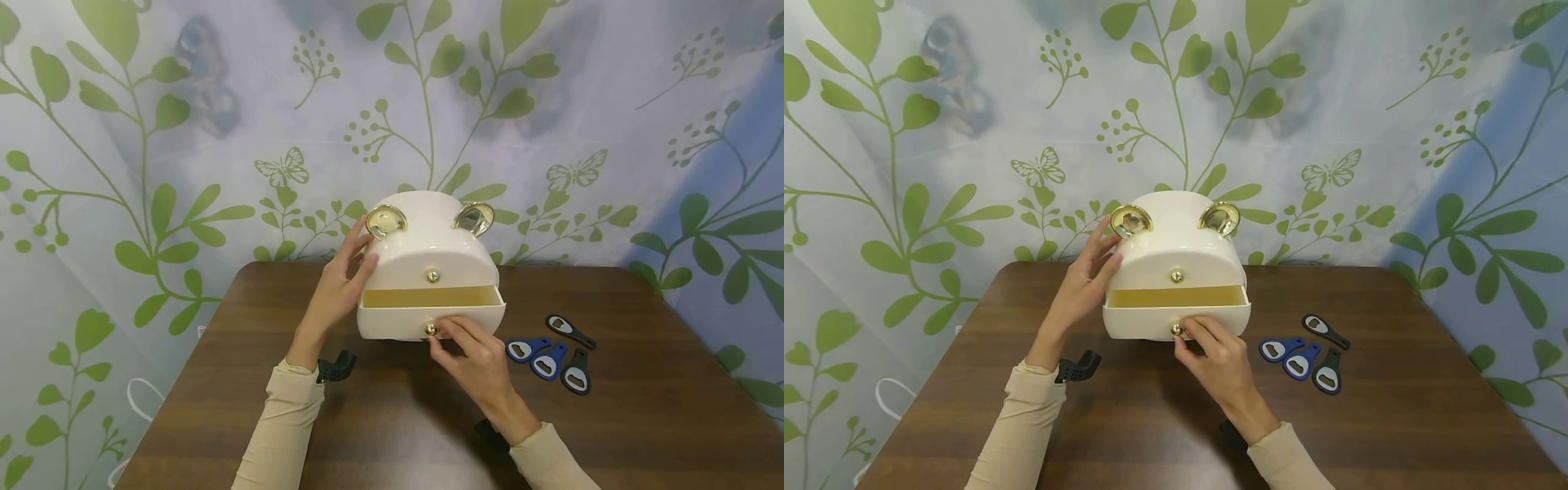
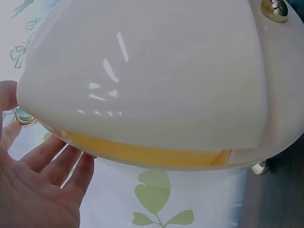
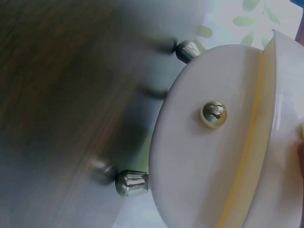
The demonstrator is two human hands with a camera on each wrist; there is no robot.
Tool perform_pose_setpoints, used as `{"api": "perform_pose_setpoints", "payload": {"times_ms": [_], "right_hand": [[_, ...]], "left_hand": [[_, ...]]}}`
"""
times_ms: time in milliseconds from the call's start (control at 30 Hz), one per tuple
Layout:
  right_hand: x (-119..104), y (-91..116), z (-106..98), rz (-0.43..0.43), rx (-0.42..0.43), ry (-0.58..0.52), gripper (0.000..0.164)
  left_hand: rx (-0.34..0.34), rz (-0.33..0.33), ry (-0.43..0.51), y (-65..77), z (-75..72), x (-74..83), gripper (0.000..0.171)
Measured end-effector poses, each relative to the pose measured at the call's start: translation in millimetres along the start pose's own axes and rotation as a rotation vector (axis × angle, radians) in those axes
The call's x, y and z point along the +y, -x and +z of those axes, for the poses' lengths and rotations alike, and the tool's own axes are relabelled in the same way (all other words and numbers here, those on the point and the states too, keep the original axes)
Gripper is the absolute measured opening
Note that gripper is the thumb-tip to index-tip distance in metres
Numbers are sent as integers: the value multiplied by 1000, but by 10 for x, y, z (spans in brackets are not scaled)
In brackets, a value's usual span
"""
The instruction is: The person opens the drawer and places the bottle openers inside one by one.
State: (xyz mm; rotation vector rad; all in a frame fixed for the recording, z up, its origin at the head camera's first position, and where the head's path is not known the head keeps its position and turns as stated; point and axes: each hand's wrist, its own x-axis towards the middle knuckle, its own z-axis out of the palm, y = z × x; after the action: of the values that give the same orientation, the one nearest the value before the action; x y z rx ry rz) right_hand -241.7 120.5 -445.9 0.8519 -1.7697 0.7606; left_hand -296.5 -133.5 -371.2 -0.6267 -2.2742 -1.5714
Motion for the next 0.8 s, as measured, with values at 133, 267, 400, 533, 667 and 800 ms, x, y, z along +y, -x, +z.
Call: {"api": "perform_pose_setpoints", "payload": {"times_ms": [133, 267, 400, 533, 667, 800], "right_hand": [[1, 10, 9, -10, 4, -3, 22], [-2, 26, 8, -21, 5, -5, 21], [4, 43, 1, -33, 1, -1, 20], [18, 48, 2, -48, -5, -9, 18], [29, 19, -2, -72, 6, -29, 15], [39, -33, -36, -70, 45, -31, 14]], "left_hand": [[-1, 1, 4, -10, -3, -16, 67], [-7, 7, 14, -19, -7, -36, 67], [-14, 13, 24, -32, -3, -45, 66], [-12, 7, 25, -36, -2, -53, 67], [-7, 3, 30, -34, -8, -67, 67], [-8, 12, 28, -41, -10, -69, 66]]}}
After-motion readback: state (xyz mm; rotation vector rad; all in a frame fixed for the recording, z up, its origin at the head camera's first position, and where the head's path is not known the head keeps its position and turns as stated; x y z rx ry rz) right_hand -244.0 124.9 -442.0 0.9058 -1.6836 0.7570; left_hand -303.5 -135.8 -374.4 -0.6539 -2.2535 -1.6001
